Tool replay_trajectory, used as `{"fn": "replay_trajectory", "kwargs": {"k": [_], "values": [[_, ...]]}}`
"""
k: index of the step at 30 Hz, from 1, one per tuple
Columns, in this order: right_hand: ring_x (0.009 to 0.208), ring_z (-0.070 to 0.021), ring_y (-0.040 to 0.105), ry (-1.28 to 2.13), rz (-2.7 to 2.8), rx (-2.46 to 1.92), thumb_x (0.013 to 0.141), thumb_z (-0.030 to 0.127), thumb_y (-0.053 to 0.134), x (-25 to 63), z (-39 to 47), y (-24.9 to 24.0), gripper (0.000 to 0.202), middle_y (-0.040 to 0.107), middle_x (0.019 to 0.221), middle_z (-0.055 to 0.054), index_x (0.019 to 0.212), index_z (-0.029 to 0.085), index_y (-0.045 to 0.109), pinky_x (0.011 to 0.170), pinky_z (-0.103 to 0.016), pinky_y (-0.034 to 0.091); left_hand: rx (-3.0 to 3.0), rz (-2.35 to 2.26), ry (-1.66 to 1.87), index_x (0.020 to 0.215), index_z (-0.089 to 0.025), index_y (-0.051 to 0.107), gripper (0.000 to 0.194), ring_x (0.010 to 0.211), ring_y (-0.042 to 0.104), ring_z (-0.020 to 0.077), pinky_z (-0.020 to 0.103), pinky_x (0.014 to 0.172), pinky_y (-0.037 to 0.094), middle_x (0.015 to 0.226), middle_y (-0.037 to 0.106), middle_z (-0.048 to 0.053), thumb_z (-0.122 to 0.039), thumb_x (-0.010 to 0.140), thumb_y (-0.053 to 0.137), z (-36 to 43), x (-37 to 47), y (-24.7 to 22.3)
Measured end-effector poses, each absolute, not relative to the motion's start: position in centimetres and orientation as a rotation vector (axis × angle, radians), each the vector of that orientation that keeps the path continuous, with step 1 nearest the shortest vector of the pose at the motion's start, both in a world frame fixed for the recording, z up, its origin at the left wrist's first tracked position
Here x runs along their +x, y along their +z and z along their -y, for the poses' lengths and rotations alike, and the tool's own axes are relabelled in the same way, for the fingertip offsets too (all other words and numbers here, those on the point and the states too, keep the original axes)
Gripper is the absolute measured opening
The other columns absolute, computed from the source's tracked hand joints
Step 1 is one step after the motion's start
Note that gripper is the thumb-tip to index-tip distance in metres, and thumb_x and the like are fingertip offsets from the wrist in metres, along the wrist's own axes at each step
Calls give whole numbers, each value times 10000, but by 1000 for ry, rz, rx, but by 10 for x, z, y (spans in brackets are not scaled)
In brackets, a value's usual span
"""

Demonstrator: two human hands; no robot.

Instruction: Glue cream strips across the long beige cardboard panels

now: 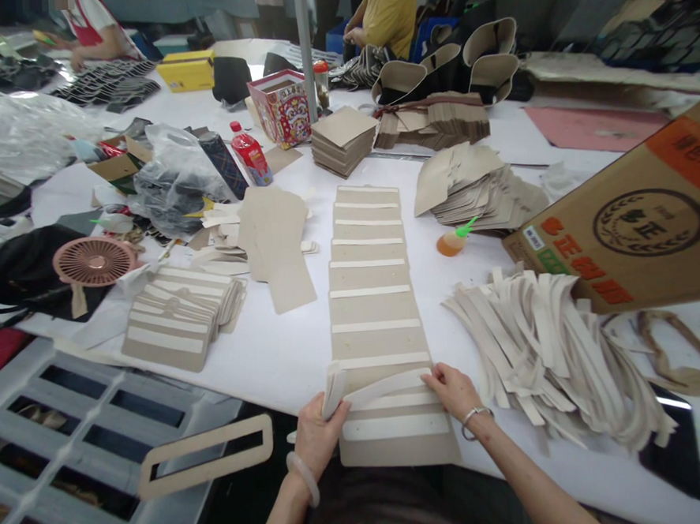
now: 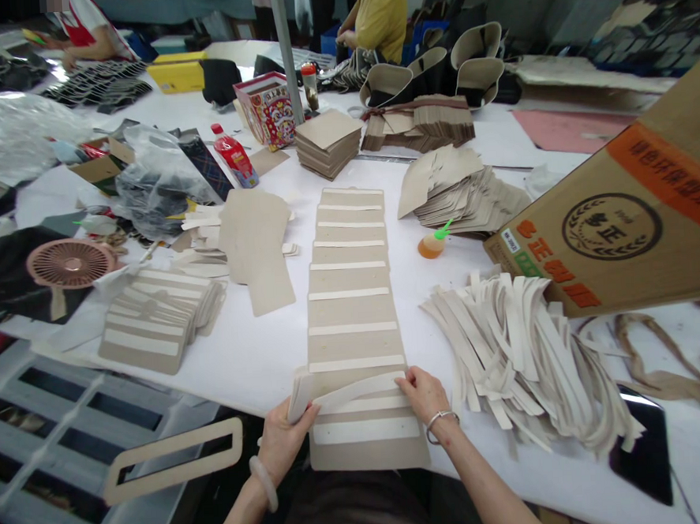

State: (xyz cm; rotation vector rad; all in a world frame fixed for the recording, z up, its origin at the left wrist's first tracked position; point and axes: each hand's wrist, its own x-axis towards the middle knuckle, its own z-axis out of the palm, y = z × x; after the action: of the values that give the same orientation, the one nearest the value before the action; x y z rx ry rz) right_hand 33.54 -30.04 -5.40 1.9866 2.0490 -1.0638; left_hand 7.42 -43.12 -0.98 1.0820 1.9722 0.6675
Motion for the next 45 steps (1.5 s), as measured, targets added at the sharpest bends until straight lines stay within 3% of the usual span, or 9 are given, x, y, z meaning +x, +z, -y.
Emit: {"fn": "replay_trajectory", "kwargs": {"k": [5,24,45], "values": [[526,-144,516,-1083,-2031,1997,770,403,458,335,300,-52,257,558,521,18,600,210,453,525,-230,300,1028,-2045,593,659,-170,584,384,606,546,145,224,583,381,613,618,20,-516,769,459,426,71,-21],[490,-133,505,-1078,-2029,1998,781,407,444,332,300,-46,272,550,515,18,594,210,429,526,-234,298,1001,-2138,226,891,-136,650,395,816,618,198,241,691,392,857,689,124,-461,807,443,402,68,-22],[493,-137,501,-1098,-2039,2016,766,411,458,335,302,-52,263,552,516,17,595,211,447,514,-234,281,1069,-2147,164,897,-146,624,409,807,614,183,235,682,389,848,683,108,-475,826,391,403,66,-34]]}}
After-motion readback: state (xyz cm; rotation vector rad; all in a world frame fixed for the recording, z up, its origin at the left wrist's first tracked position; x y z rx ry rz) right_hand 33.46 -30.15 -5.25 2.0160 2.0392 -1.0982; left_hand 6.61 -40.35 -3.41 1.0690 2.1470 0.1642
